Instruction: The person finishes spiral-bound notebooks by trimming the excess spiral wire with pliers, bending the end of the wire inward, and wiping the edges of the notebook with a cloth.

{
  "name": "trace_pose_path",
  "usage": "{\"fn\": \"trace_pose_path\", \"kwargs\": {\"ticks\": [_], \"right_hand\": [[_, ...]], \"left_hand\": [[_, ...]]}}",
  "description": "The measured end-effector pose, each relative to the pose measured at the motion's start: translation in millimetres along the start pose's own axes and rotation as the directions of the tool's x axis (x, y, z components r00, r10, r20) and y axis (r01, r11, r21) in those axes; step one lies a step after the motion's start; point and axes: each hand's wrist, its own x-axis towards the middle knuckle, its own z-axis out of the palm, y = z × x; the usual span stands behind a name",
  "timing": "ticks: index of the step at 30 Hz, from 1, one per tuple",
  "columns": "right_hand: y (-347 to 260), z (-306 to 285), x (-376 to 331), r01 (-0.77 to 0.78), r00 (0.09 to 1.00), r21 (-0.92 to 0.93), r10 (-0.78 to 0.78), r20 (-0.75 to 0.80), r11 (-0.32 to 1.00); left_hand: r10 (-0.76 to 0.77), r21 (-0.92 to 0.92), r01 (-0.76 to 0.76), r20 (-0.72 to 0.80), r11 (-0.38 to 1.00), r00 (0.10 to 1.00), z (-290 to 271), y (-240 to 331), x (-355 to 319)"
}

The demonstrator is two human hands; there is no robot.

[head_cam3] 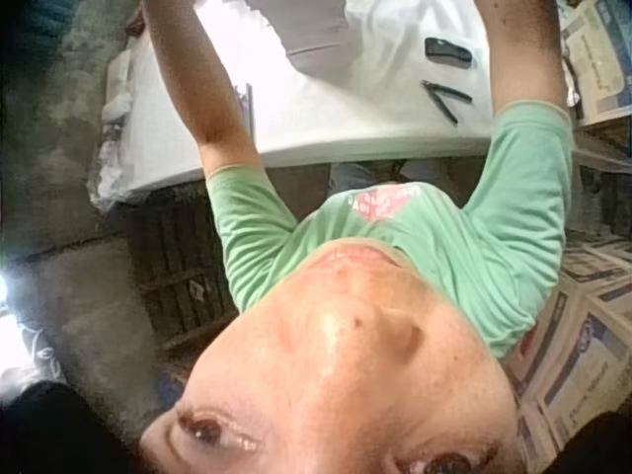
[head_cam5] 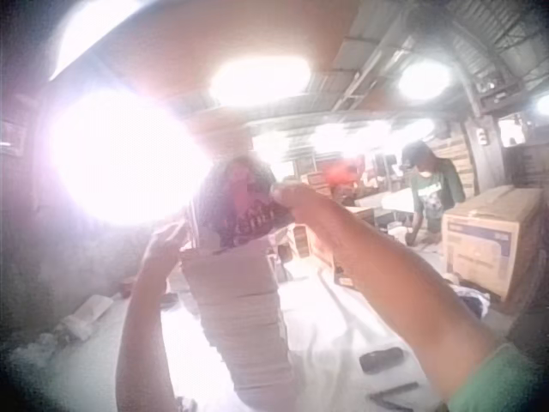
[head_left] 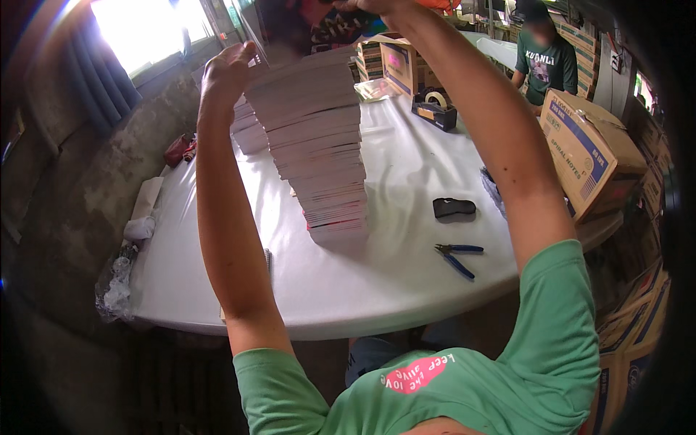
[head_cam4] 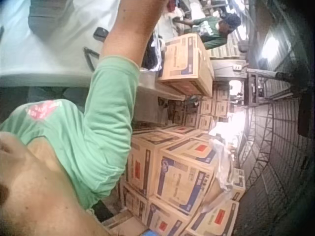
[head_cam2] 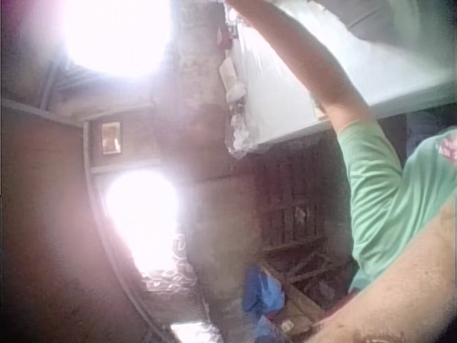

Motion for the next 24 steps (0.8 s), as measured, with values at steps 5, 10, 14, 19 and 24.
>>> {"fn": "trace_pose_path", "kwargs": {"ticks": [5, 10, 14, 19, 24], "right_hand": [[-47.8, 50.9, -38.7, -0.02, 0.998, -0.071, 0.016, -0.062, 0.997], [-73.2, 53.4, -50.6, -0.04, 0.994, -0.11, 0.029, -0.101, 0.993], [-86.8, 64.2, -78.4, 0.009, 0.984, -0.203, -0.045, -0.171, 0.979], [-86.5, 106.5, -153.8, 0.091, 0.931, -0.17, -0.145, -0.336, 0.981], [10.7, 126.8, -254.9, 0.304, 0.802, 0.359, -0.034, -0.597, 0.883]], "left_hand": [[-0.079, -0.515, 0.117, 0.096, 0.849, 0.992, -22.2, 42.5, -17.0], [0.032, -0.362, -0.03, -0.001, 0.932, 1.0, -22.4, 32.3, 22.5], [0.006, 0.089, -0.028, 0.237, 0.996, 0.972, -13.2, -8.5, 39.5], [-0.067, -0.305, 0.035, -0.095, 0.952, 0.993, -41.0, -32.9, 25.0], [-0.182, -0.957, 0.11, 0.062, 0.268, 0.981, 38.7, 26.2, -197.1]]}}
